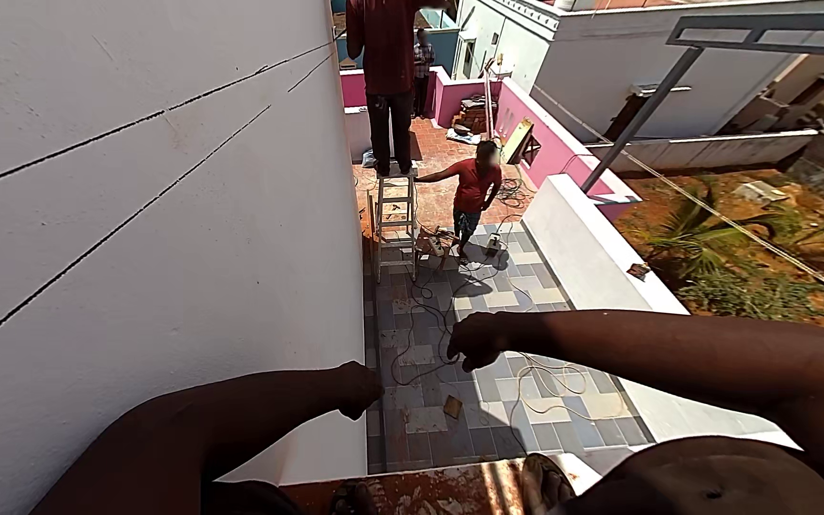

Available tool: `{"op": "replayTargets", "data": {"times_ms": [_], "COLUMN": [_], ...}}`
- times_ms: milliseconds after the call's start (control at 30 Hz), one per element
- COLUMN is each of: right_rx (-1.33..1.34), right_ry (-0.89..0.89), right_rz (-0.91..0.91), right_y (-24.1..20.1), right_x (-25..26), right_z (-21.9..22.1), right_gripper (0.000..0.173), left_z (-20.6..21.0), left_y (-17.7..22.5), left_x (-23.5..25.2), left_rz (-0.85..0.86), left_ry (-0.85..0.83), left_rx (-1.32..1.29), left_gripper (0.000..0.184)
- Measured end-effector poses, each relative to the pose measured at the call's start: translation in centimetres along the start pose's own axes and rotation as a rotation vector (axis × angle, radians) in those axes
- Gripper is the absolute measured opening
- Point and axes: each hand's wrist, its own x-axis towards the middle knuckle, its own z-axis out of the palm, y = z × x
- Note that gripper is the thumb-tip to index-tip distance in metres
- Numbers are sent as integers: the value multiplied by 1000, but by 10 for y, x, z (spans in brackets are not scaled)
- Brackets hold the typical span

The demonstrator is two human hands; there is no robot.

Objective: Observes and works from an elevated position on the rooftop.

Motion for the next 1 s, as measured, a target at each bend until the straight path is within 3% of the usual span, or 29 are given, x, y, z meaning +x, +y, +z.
{"op": "replayTargets", "data": {"times_ms": [1000], "right_rx": [2], "right_ry": [-2], "right_rz": [12], "right_y": [-2], "right_x": [-2], "right_z": [-3], "right_gripper": [40], "left_z": [1], "left_y": [-2], "left_x": [2], "left_rz": [3], "left_ry": [5], "left_rx": [-8], "left_gripper": [43]}}
